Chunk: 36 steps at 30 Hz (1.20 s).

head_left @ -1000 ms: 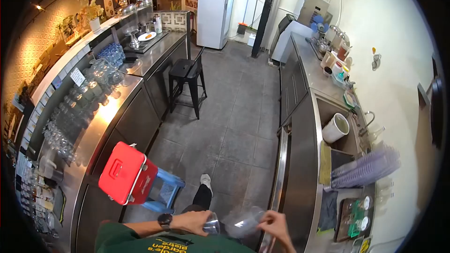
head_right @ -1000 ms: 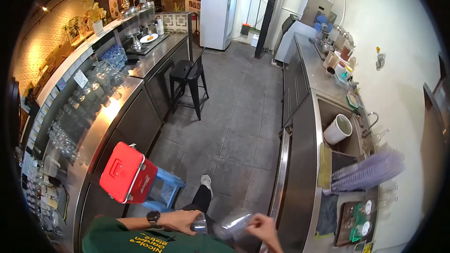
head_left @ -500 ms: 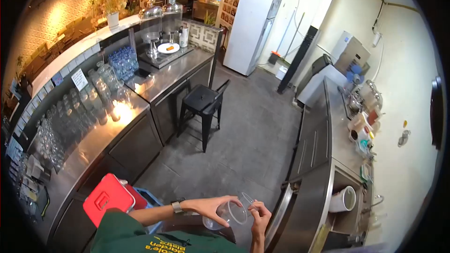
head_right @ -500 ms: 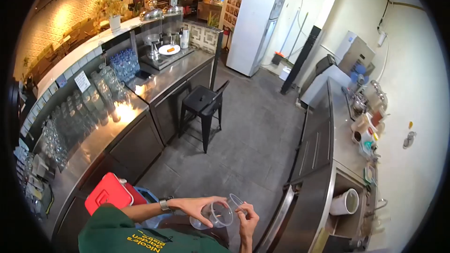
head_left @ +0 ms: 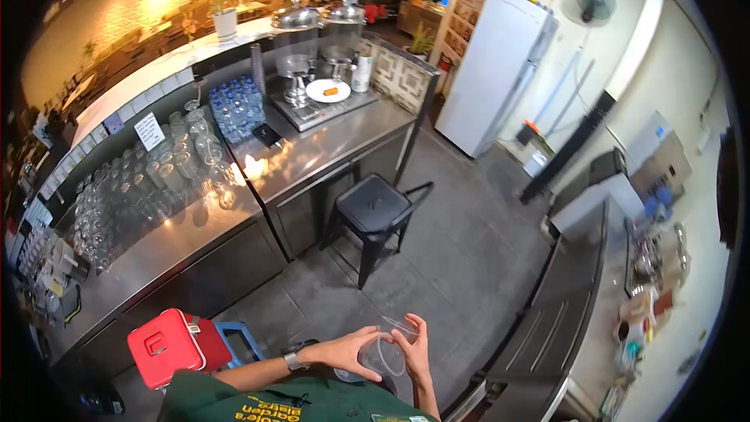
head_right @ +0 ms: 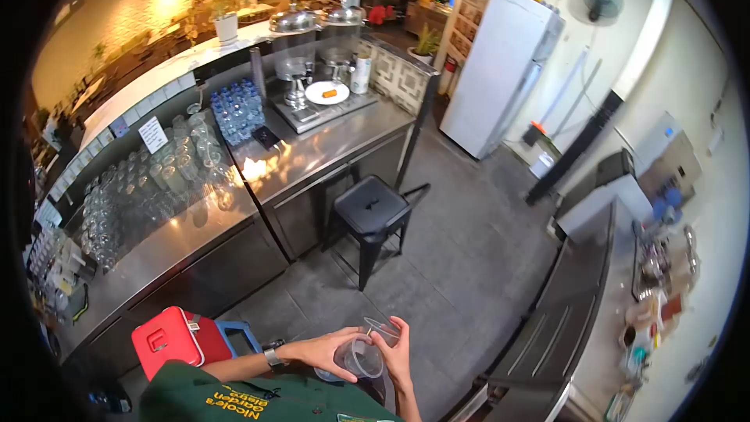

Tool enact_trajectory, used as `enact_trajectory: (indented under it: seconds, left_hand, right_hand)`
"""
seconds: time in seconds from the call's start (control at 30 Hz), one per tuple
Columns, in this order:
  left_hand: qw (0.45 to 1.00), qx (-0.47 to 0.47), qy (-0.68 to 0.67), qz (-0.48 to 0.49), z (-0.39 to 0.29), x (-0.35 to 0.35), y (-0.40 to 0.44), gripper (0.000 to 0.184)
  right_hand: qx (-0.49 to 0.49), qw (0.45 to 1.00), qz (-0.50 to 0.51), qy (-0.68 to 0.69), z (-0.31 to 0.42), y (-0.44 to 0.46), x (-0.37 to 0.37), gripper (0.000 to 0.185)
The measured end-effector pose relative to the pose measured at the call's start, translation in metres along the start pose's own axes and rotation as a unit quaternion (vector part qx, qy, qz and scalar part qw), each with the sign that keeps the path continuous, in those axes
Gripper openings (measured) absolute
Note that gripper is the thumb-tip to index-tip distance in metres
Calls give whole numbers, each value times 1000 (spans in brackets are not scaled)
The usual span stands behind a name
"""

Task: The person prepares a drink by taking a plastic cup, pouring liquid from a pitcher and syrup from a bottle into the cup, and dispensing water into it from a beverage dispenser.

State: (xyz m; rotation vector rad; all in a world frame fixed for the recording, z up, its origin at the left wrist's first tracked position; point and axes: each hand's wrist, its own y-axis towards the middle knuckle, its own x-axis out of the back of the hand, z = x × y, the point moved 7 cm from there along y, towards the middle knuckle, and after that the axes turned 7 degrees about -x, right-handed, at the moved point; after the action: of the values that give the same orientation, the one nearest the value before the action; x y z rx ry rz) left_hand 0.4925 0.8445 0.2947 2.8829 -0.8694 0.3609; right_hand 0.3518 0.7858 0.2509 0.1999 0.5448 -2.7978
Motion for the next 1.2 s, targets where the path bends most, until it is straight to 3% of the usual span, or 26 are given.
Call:
enact_trajectory:
  seconds: [0.07,0.13,0.37,0.7,0.73,0.87,0.97,1.03,1.2]
  left_hand:
    - [997,1,47,-68,6,34,13,87]
    - [989,16,72,-131,21,60,19,89]
    - [964,76,52,-248,49,182,6,90]
    - [938,53,96,-330,96,366,-32,88]
    - [932,37,108,-344,96,386,-33,86]
    - [922,75,19,-378,86,452,-35,85]
    - [901,74,-2,-427,113,485,-33,82]
    - [887,56,-50,-455,123,504,-28,83]
    - [881,119,-48,-455,141,548,-19,86]
  right_hand:
    - [0,999,30,-25,1,51,-7,63]
    - [-35,996,78,39,13,88,-33,63]
    - [-120,971,191,80,10,212,-139,62]
    - [-139,961,220,95,20,353,-305,60]
    - [-103,967,230,36,27,366,-320,51]
    - [-97,962,250,59,42,419,-361,50]
    - [-98,987,127,-2,58,488,-367,31]
    - [-41,997,44,-44,69,554,-358,30]
    - [14,992,-109,-61,122,735,-364,67]
